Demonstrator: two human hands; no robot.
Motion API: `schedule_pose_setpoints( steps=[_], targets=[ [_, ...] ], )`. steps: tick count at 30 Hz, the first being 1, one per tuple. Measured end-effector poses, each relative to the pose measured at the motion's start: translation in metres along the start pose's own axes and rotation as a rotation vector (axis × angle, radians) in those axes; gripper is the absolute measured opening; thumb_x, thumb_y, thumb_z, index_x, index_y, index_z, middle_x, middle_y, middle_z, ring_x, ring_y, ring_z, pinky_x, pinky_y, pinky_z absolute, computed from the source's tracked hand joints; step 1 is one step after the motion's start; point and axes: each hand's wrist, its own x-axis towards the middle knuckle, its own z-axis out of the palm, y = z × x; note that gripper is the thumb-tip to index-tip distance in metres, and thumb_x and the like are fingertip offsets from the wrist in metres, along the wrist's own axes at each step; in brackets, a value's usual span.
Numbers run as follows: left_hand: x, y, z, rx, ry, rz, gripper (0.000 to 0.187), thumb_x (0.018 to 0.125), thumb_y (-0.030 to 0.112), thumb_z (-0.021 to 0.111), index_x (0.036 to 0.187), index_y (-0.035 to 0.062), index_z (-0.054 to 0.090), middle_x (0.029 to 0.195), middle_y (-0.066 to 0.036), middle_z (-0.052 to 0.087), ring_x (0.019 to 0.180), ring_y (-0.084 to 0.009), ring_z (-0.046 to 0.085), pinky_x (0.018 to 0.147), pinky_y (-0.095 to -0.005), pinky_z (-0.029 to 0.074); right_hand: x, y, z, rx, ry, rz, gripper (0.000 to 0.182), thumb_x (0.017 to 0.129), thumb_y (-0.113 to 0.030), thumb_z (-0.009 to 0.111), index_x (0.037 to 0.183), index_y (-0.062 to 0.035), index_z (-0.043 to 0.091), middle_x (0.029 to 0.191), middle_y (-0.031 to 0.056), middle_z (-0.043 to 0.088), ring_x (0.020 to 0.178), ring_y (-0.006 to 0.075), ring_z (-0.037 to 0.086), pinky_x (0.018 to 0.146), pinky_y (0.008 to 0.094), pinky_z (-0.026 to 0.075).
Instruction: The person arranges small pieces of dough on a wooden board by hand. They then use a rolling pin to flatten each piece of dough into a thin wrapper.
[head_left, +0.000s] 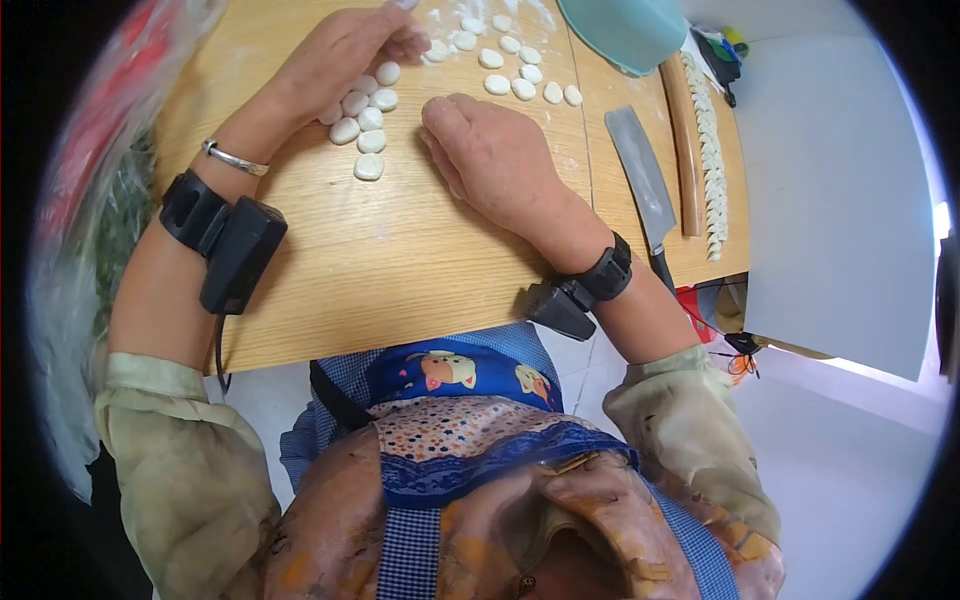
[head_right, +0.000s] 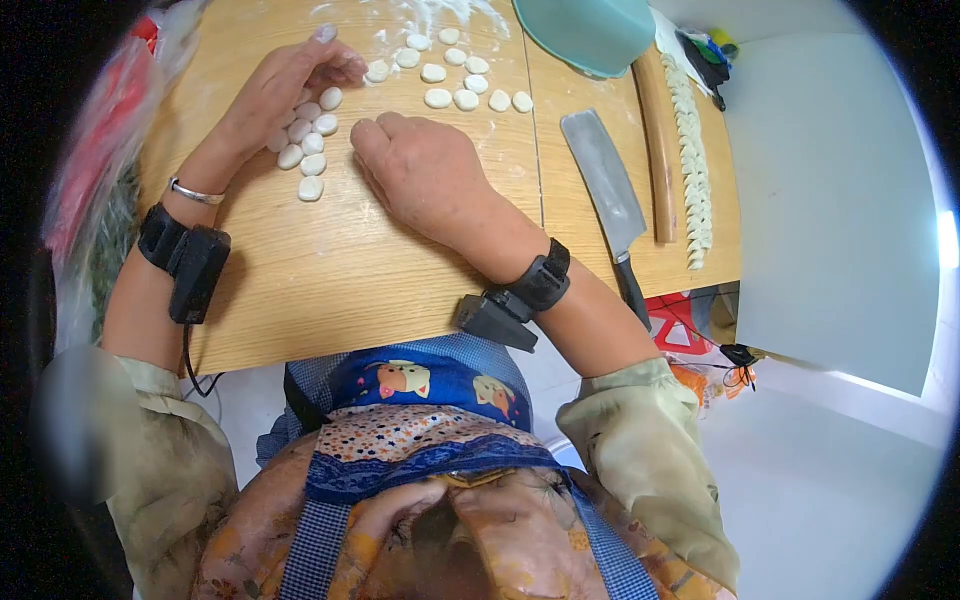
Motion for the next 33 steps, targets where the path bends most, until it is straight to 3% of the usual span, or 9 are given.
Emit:
schedule_pose_setpoints(
  steps=[3,9,13,16,19,23,27,30,33],
  targets=[
    [0.0,-0.001,0.002,-0.048,0.007,0.015,0.065,0.111,0.055,0.038,0.113,-0.0023,0.07,0.109,-0.011,0.071,0.105,-0.0189,0.066,0.101,-0.0331,0.049,0.004,0.007,-0.012,0.213,-0.056,0.137,0.014,0.096,-0.018,0.06,0.094,-0.0049,0.056,0.08,0.0152,0.061,0.074,0.0383,0.064,0.064,0.048,0.052],
    [-0.001,0.001,0.001,0.048,0.019,0.016,0.066,0.111,0.054,0.036,0.113,-0.0022,0.071,0.11,-0.011,0.073,0.104,-0.0187,0.066,0.1,-0.0327,0.049,-0.004,-0.01,0.0,0.022,0.006,0.029,0.015,0.095,-0.019,0.06,0.093,-0.0041,0.056,0.083,0.0177,0.064,0.079,0.0414,0.063,0.069,0.0499,0.051],
    [0.001,0.002,-0.002,0.013,-0.001,0.048,0.068,0.111,0.055,0.033,0.113,-0.0011,0.071,0.111,-0.011,0.073,0.104,-0.019,0.067,0.099,-0.0335,0.049,-0.001,-0.004,-0.019,0.161,-0.012,0.118,0.017,0.095,-0.02,0.061,0.091,-0.0039,0.057,0.083,0.0173,0.064,0.079,0.0406,0.063,0.069,0.05,0.051],
    [-0.001,0.01,-0.001,-0.07,0.124,-0.066,0.071,0.111,0.057,0.029,0.116,-0.0013,0.07,0.113,-0.011,0.073,0.106,-0.0192,0.066,0.101,-0.0343,0.048,-0.01,-0.016,-0.038,0.397,-0.118,0.168,0.016,0.1,-0.019,0.06,0.095,-0.0035,0.061,0.081,0.0166,0.064,0.078,0.0375,0.064,0.069,0.0466,0.052],
    [0.002,0.011,-0.002,-0.166,0.139,-0.076,0.074,0.11,0.059,0.027,0.119,-0.0021,0.068,0.116,-0.012,0.072,0.109,-0.0194,0.064,0.105,-0.0343,0.045,-0.025,-0.028,-0.034,0.457,-0.349,-0.038,0.016,0.095,-0.018,0.06,0.089,-0.0031,0.059,0.086,0.0182,0.064,0.082,0.0385,0.063,0.072,0.0482,0.051],
    [0.001,0.012,-0.001,-0.208,0.138,-0.086,0.075,0.11,0.06,0.027,0.122,-0.0025,0.067,0.118,-0.013,0.071,0.112,-0.019,0.063,0.107,-0.0342,0.044,-0.002,0.002,-0.029,0.096,-0.03,0.121,0.01,0.093,-0.011,0.062,0.1,-0.003,0.062,0.103,0.016,0.065,0.099,0.0368,0.064,0.08,0.046,0.052],
    [0.003,0.007,-0.001,-0.239,0.138,-0.067,0.076,0.11,0.061,0.025,0.121,-0.0012,0.067,0.117,-0.012,0.071,0.112,-0.0188,0.062,0.108,-0.0352,0.044,0.024,0.009,-0.011,0.311,0.106,0.066,0.024,0.087,-0.006,0.064,0.111,-0.0031,0.067,0.105,0.0147,0.066,0.099,0.0365,0.065,0.086,0.0443,0.054],
    [0.002,0.007,-0.001,-0.24,0.139,-0.111,0.076,0.109,0.062,0.025,0.12,-0.0003,0.068,0.116,-0.011,0.071,0.112,-0.0181,0.062,0.106,-0.0346,0.044,0.044,0.008,0.004,0.217,0.128,-0.121,0.022,0.088,-0.006,0.063,0.108,-0.0029,0.069,0.107,0.0147,0.067,0.101,0.0363,0.065,0.085,0.0443,0.054],
    [0.001,0.007,-0.004,-0.198,0.068,-0.08,0.076,0.109,0.062,0.025,0.119,0.0004,0.068,0.113,-0.009,0.071,0.109,-0.0175,0.063,0.104,-0.0336,0.045,0.045,0.007,0.009,0.155,0.1,-0.086,0.014,0.088,-0.007,0.063,0.101,-0.002,0.067,0.101,0.0153,0.065,0.096,0.0365,0.064,0.082,0.0458,0.053]
  ],
)
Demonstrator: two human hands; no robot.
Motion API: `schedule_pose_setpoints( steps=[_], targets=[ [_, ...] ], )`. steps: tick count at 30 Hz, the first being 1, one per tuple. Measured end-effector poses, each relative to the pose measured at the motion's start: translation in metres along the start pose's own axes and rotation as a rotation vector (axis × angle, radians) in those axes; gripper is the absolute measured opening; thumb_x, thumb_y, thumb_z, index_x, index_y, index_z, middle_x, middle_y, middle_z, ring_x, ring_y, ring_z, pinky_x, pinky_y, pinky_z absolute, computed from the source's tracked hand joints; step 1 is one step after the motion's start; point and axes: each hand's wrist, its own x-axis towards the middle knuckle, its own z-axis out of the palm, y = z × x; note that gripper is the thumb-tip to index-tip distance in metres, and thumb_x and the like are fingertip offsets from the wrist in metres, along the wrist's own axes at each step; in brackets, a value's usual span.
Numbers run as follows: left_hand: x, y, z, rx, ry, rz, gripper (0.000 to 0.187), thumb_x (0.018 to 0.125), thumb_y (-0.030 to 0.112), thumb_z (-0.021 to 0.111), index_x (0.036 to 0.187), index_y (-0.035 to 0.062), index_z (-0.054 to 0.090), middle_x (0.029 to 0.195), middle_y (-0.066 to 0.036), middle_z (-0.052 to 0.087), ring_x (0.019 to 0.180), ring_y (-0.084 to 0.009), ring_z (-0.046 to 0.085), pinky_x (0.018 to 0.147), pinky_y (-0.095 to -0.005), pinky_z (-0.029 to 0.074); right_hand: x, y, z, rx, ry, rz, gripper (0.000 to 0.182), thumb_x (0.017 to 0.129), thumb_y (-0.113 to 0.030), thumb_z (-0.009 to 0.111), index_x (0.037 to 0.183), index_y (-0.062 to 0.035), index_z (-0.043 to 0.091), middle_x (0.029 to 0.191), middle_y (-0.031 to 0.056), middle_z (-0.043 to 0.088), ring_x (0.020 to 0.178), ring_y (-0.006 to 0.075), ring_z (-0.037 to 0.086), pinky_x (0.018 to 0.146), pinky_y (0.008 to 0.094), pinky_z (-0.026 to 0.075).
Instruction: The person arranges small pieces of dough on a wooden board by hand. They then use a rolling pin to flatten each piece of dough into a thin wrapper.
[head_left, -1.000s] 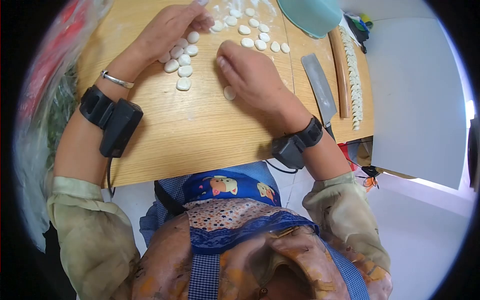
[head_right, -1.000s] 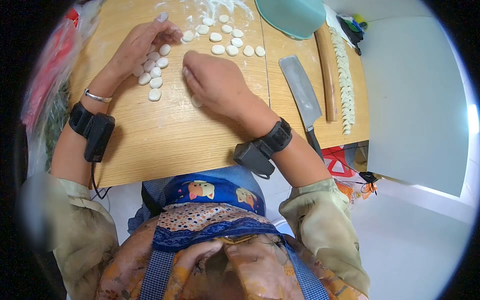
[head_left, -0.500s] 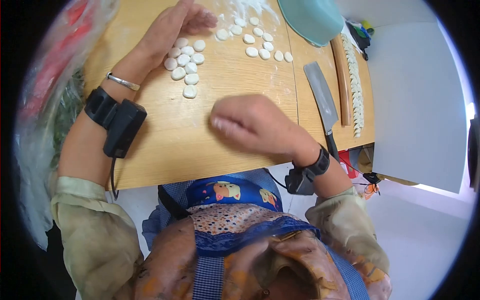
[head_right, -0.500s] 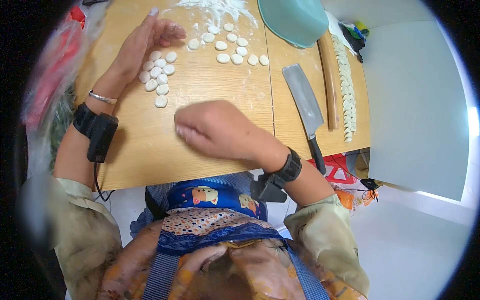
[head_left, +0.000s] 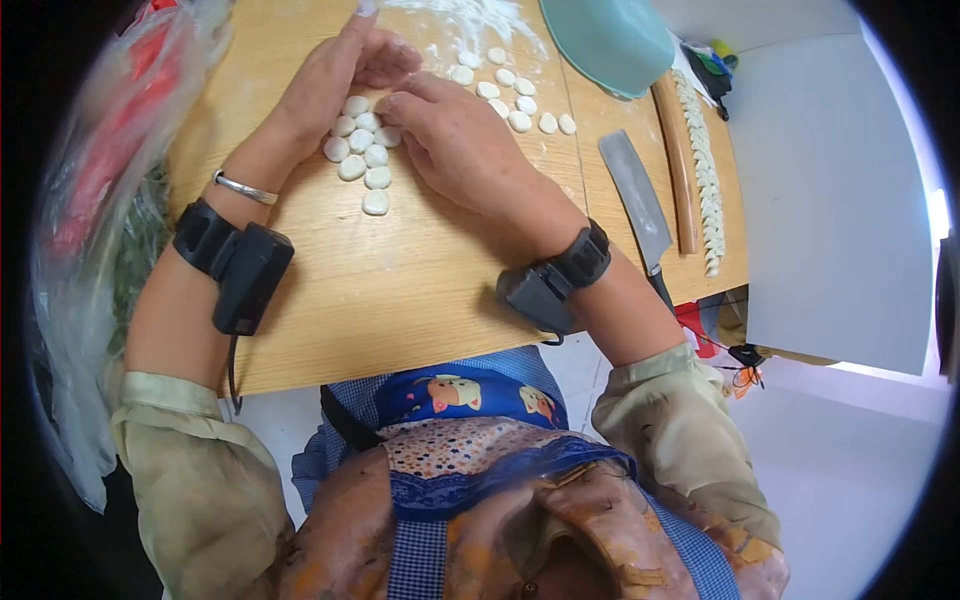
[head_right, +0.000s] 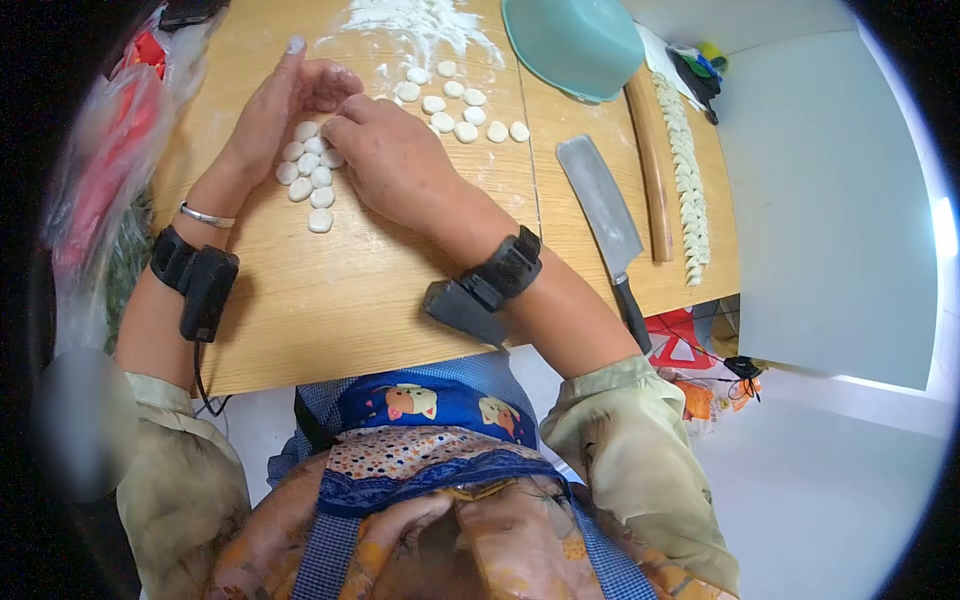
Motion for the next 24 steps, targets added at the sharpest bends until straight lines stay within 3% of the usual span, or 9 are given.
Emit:
schedule_pose_setpoints(
  steps=[3,8,11,13,20,22,24],
  targets=[
    [-0.003,0.004,0.008,0.017,0.097,-0.029,0.076,0.109,0.063,0.026,0.118,0.0004,0.069,0.113,-0.009,0.071,0.106,-0.0172,0.064,0.103,-0.0328,0.045,-0.012,-0.008,-0.01,-0.016,-0.055,0.088,0.009,0.09,-0.009,0.063,0.095,-0.0021,0.065,0.094,0.0155,0.063,0.089,0.0368,0.063,0.078,0.0467,0.053],
    [-0.001,0.0,0.003,0.085,0.065,-0.006,0.077,0.108,0.063,0.027,0.117,-0.0001,0.07,0.112,-0.009,0.072,0.105,-0.018,0.065,0.102,-0.0325,0.045,-0.048,-0.027,-0.043,-0.03,-0.154,0.177,0.009,0.091,-0.011,0.065,0.092,-0.0032,0.062,0.09,0.0158,0.06,0.081,0.0377,0.063,0.071,0.0468,0.051],
    [-0.003,0.002,0.005,0.085,0.071,-0.003,0.077,0.108,0.064,0.028,0.118,-0.0003,0.07,0.113,-0.01,0.072,0.107,-0.0182,0.065,0.101,-0.0321,0.045,-0.057,-0.034,-0.057,0.079,-0.196,0.225,0.011,0.09,-0.011,0.067,0.093,-0.0034,0.06,0.09,0.016,0.06,0.08,0.0387,0.062,0.07,0.0469,0.051],
    [-0.002,0.002,0.006,0.079,0.086,-0.009,0.077,0.108,0.064,0.028,0.118,-0.0004,0.07,0.113,-0.01,0.072,0.108,-0.0183,0.065,0.101,-0.0319,0.045,-0.062,-0.032,-0.058,0.09,-0.265,0.242,0.014,0.09,-0.011,0.069,0.101,-0.0043,0.062,0.089,0.0125,0.061,0.079,0.0344,0.064,0.07,0.0431,0.051],
    [-0.002,-0.002,0.002,0.055,0.06,-0.014,0.075,0.108,0.064,0.03,0.119,0.0003,0.07,0.113,-0.01,0.072,0.107,-0.0186,0.066,0.101,-0.031,0.045,-0.049,-0.02,-0.051,0.069,-0.19,0.238,0.014,0.093,-0.016,0.067,0.1,-0.0055,0.061,0.084,0.0133,0.063,0.08,0.0342,0.065,0.069,0.0436,0.05],
    [0.0,-0.003,0.002,0.032,0.045,0.002,0.075,0.108,0.064,0.031,0.119,0.0006,0.07,0.113,-0.01,0.073,0.107,-0.0185,0.066,0.101,-0.0308,0.045,-0.037,-0.017,-0.037,-0.084,-0.063,0.173,0.012,0.096,-0.016,0.059,0.093,-0.0042,0.058,0.083,0.0158,0.062,0.078,0.0388,0.064,0.068,0.0472,0.051],
    [-0.001,0.001,0.003,0.079,0.042,0.021,0.075,0.108,0.064,0.031,0.118,0.0008,0.07,0.112,-0.01,0.073,0.106,-0.0181,0.066,0.1,-0.0307,0.045,-0.034,-0.014,-0.019,-0.134,-0.078,0.14,0.011,0.096,-0.015,0.058,0.092,-0.0041,0.057,0.083,0.0156,0.062,0.077,0.0389,0.064,0.067,0.0476,0.051]
  ],
)
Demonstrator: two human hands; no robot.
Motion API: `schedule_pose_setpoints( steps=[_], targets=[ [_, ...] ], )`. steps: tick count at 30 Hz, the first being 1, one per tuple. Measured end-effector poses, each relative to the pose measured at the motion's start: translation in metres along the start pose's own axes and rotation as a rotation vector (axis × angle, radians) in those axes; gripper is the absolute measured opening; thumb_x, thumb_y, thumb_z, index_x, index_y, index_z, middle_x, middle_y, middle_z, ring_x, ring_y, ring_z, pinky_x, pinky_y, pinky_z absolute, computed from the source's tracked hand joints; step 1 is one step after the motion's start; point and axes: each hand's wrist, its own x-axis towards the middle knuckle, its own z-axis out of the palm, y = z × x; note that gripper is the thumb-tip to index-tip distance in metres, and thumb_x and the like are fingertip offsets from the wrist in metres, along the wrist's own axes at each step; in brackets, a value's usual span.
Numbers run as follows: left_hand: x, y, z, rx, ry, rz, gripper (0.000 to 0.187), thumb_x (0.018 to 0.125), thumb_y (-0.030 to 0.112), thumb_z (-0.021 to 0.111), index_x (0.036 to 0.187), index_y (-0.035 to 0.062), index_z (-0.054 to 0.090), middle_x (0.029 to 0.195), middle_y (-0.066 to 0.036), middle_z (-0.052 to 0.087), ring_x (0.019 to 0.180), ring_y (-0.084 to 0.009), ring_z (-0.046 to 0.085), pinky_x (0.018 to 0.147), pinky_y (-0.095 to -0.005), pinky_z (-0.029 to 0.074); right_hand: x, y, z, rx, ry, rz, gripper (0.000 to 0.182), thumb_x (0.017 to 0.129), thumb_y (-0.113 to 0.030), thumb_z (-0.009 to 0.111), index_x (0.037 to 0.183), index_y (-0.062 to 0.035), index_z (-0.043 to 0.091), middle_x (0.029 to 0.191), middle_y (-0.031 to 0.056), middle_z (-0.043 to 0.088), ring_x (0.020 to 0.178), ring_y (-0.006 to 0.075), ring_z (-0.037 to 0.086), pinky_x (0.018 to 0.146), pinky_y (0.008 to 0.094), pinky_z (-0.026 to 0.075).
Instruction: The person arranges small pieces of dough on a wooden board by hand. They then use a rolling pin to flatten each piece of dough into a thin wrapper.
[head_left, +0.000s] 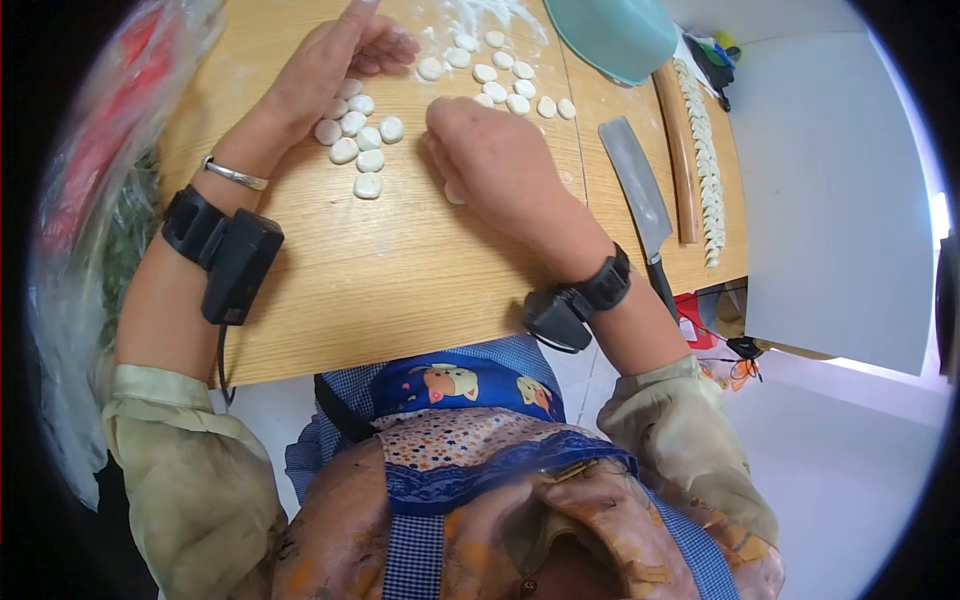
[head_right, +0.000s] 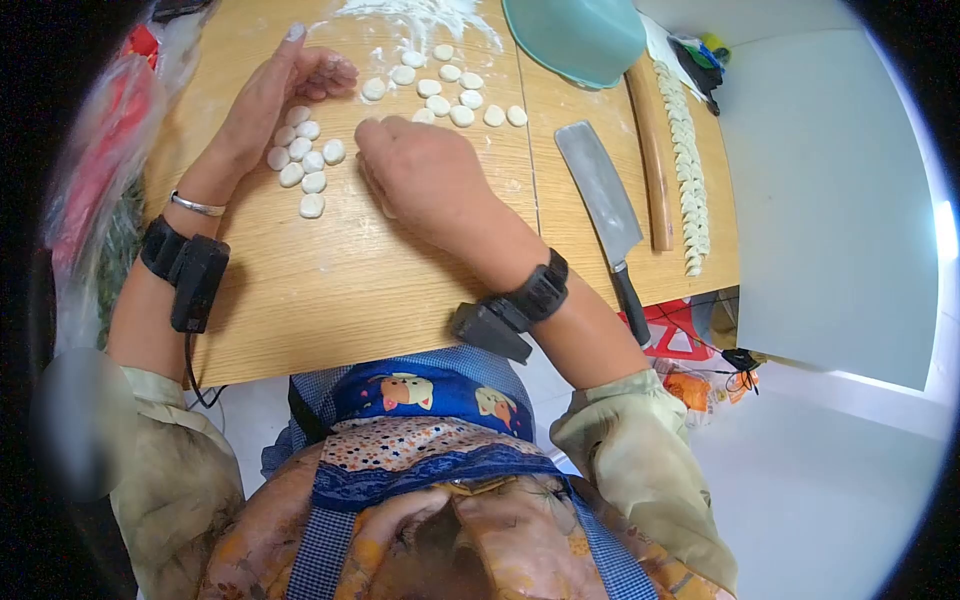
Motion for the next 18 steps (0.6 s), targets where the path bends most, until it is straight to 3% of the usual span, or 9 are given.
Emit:
schedule_pose_setpoints(
  steps=[5,7,11,13,18],
  targets=[
    [-0.003,0.006,0.003,0.034,0.028,-0.029,0.077,0.108,0.065,0.03,0.117,0.0006,0.071,0.111,-0.01,0.073,0.106,-0.018,0.066,0.099,-0.0309,0.046,0.001,0.008,0.005,-0.066,0.006,-0.066,0.01,0.094,-0.013,0.057,0.09,-0.0045,0.056,0.081,0.0144,0.062,0.075,0.0373,0.064,0.064,0.0473,0.052],
    [0.0,0.005,0.002,0.048,0.013,-0.015,0.077,0.107,0.065,0.029,0.117,0.0006,0.071,0.111,-0.01,0.073,0.106,-0.018,0.066,0.099,-0.0309,0.046,0.007,0.01,-0.004,0.082,-0.105,0.093,0.012,0.095,-0.015,0.058,0.09,-0.0045,0.056,0.08,0.015,0.062,0.074,0.0373,0.065,0.065,0.0478,0.052],
    [-0.001,0.003,0.002,0.031,0.019,-0.023,0.077,0.107,0.065,0.03,0.116,0.0009,0.071,0.111,-0.009,0.073,0.105,-0.0178,0.066,0.099,-0.0311,0.046,0.002,0.001,0.003,0.005,-0.074,0.074,0.015,0.097,-0.017,0.057,0.09,-0.0036,0.056,0.079,0.0173,0.064,0.074,0.039,0.065,0.066,0.0493,0.052],
    [-0.002,0.003,0.003,0.024,0.018,-0.021,0.077,0.107,0.065,0.029,0.116,0.0011,0.071,0.111,-0.009,0.073,0.105,-0.0178,0.066,0.099,-0.0312,0.046,-0.002,-0.001,0.007,-0.032,-0.012,-0.034,0.017,0.098,-0.019,0.057,0.09,-0.0035,0.056,0.081,0.0179,0.065,0.074,0.04,0.065,0.067,0.0501,0.052],
    [-0.002,0.003,0.001,0.048,0.005,-0.018,0.078,0.107,0.066,0.029,0.116,0.0011,0.071,0.111,-0.009,0.073,0.105,-0.0179,0.066,0.099,-0.0315,0.046,-0.001,0.002,0.007,-0.043,-0.041,0.051,0.015,0.095,-0.018,0.059,0.089,-0.0053,0.056,0.08,0.0144,0.063,0.074,0.0368,0.066,0.066,0.0481,0.053]
  ],
)
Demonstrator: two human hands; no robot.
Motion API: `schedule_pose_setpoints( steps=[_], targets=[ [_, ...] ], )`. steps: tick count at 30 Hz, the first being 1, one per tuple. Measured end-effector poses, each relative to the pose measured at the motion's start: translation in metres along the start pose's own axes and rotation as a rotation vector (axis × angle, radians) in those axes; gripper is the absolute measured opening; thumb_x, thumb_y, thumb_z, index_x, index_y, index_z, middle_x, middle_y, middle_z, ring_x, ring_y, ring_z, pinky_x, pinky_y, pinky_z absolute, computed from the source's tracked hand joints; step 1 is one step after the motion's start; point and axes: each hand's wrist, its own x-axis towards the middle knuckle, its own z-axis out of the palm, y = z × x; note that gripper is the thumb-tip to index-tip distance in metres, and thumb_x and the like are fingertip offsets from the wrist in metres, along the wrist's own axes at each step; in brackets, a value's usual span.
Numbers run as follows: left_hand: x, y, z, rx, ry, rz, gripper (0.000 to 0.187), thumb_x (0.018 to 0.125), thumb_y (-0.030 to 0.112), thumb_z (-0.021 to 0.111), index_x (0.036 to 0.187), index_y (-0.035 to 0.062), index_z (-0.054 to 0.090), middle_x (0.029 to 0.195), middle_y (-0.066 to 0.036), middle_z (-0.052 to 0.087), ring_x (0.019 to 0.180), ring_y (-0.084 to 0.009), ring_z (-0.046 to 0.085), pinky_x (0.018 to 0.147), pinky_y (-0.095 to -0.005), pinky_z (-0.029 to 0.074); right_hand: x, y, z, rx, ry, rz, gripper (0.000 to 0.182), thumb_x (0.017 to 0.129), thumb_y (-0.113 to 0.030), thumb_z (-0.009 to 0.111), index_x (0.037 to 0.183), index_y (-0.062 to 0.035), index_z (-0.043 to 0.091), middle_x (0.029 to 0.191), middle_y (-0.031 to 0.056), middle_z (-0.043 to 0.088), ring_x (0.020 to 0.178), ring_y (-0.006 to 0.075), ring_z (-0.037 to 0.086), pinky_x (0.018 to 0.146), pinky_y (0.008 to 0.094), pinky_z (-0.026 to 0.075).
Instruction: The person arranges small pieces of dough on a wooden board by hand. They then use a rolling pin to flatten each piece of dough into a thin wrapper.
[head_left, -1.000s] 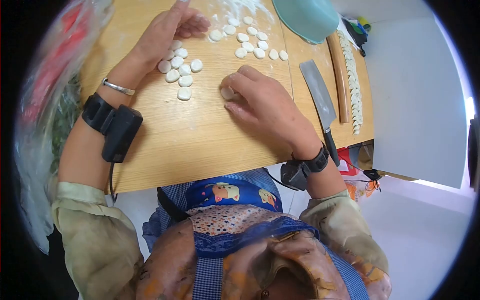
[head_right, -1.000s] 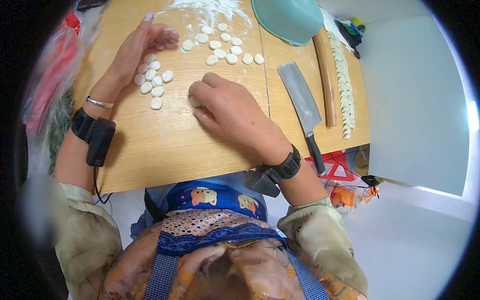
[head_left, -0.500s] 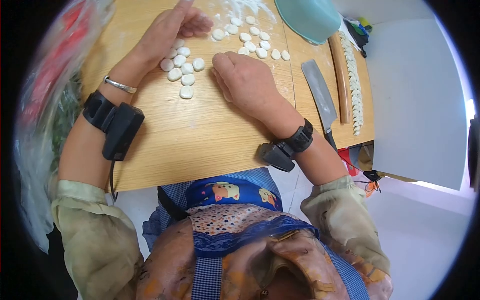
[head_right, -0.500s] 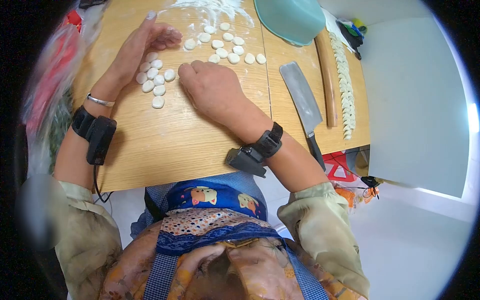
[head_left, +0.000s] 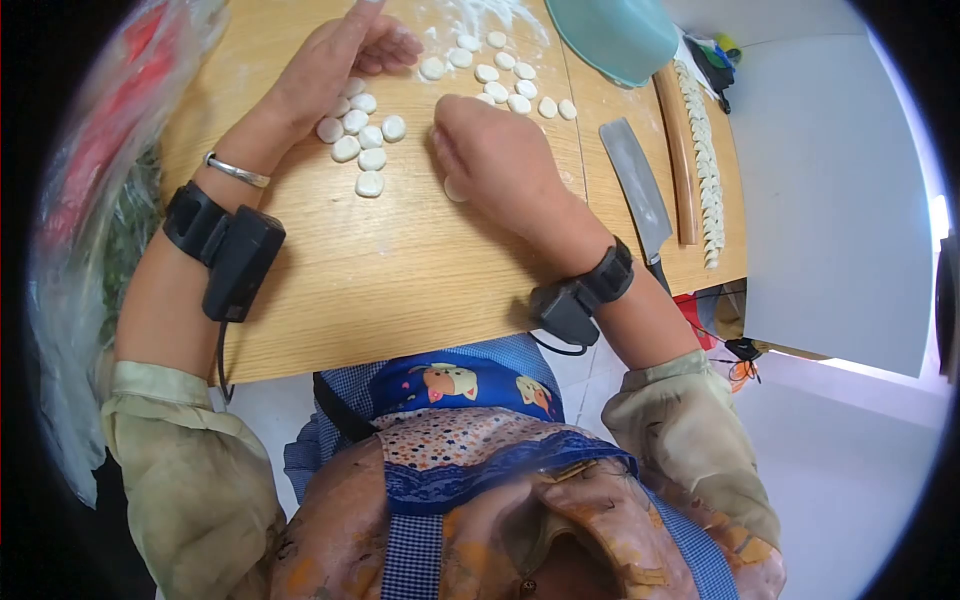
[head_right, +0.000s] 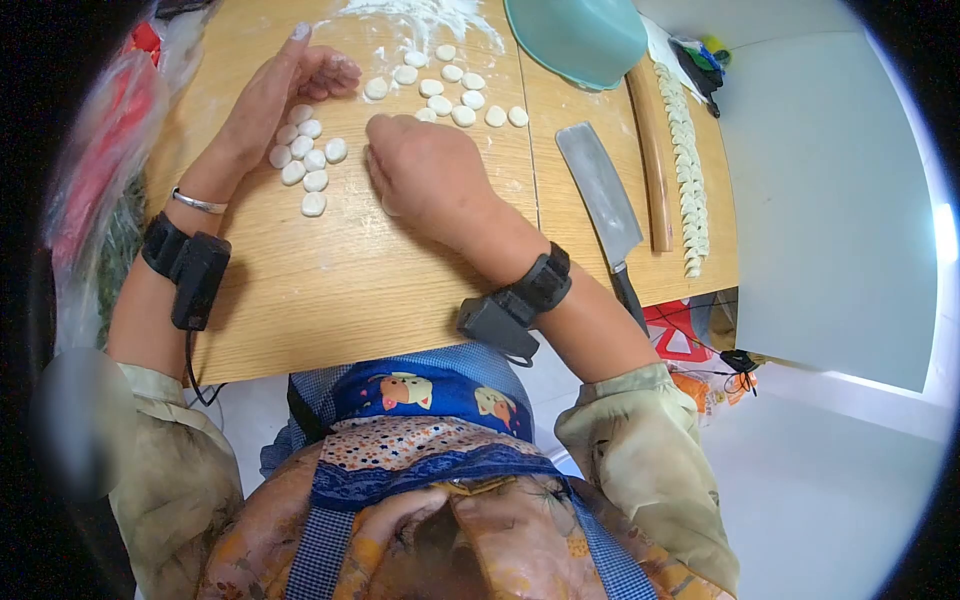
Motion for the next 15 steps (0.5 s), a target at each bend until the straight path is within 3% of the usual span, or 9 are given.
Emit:
schedule_pose_setpoints(
  steps=[5,7,8,9,11,12,13,15],
  targets=[
    [0.0,0.001,0.0,0.001,0.007,0.003,0.077,0.107,0.065,0.029,0.117,0.001,0.071,0.111,-0.009,0.073,0.105,-0.0177,0.066,0.099,-0.0316,0.046,-0.005,-0.001,-0.003,-0.001,0.049,-0.057,0.018,0.099,-0.02,0.057,0.091,-0.0033,0.056,0.085,0.0166,0.065,0.077,0.0378,0.066,0.067,0.0483,0.052],
    [-0.001,0.003,0.001,-0.003,0.016,0.001,0.077,0.107,0.065,0.03,0.117,0.0008,0.071,0.111,-0.009,0.073,0.105,-0.0176,0.066,0.099,-0.0316,0.046,-0.001,0.011,-0.02,0.332,-0.042,0.134,0.02,0.101,-0.021,0.056,0.095,-0.0021,0.058,0.085,0.0171,0.067,0.075,0.0373,0.065,0.067,0.0463,0.051],
    [-0.002,0.002,0.004,-0.016,0.034,-0.004,0.077,0.107,0.065,0.03,0.117,0.0006,0.071,0.111,-0.01,0.073,0.105,-0.0175,0.066,0.099,-0.0313,0.046,-0.001,0.016,-0.03,0.506,-0.083,0.201,0.023,0.102,-0.023,0.057,0.097,-0.0018,0.063,0.081,0.017,0.067,0.071,0.0329,0.063,0.067,0.0426,0.05],
    [-0.003,0.003,0.004,-0.029,0.051,-0.009,0.076,0.108,0.064,0.03,0.117,0.0005,0.071,0.111,-0.01,0.073,0.105,-0.0174,0.066,0.099,-0.031,0.046,-0.004,0.016,-0.04,0.507,-0.087,0.199,0.023,0.102,-0.023,0.057,0.097,-0.0018,0.063,0.081,0.017,0.067,0.071,0.0329,0.063,0.067,0.0426,0.05],
    [0.0,0.0,0.001,-0.01,0.036,0.006,0.076,0.108,0.064,0.03,0.117,0.0004,0.071,0.111,-0.01,0.073,0.104,-0.0173,0.066,0.098,-0.0306,0.046,-0.014,0.008,-0.057,0.766,-0.531,0.207,0.027,0.105,-0.026,0.059,0.096,-0.0012,0.065,0.075,0.003,0.061,0.076,0.0115,0.06,0.07,0.0285,0.051],
    [0.001,0.0,0.001,0.012,0.015,0.023,0.075,0.108,0.063,0.03,0.117,0.0004,0.071,0.111,-0.009,0.073,0.104,-0.0172,0.066,0.097,-0.0302,0.046,-0.018,0.008,-0.054,0.793,-0.686,0.119,0.027,0.104,-0.026,0.06,0.101,-0.0011,0.067,0.082,0.0031,0.066,0.08,0.0116,0.062,0.071,0.0269,0.051],
    [0.001,0.0,0.001,0.012,0.013,0.023,0.075,0.108,0.063,0.03,0.117,0.0004,0.071,0.111,-0.009,0.073,0.104,-0.0172,0.066,0.097,-0.0302,0.046,-0.018,0.008,-0.052,0.793,-0.684,0.12,0.027,0.104,-0.026,0.06,0.101,-0.0011,0.067,0.082,0.0031,0.066,0.08,0.0116,0.062,0.071,0.0269,0.051],
    [-0.001,-0.001,0.001,0.003,0.028,0.013,0.075,0.108,0.063,0.03,0.116,0.0008,0.071,0.11,-0.009,0.073,0.103,-0.0166,0.066,0.096,-0.0299,0.046,-0.019,0.007,-0.047,0.621,-0.432,0.02,0.025,0.103,-0.026,0.061,0.102,-0.0019,0.067,0.086,0.0045,0.066,0.079,0.0109,0.061,0.07,0.027,0.05]
  ],
)
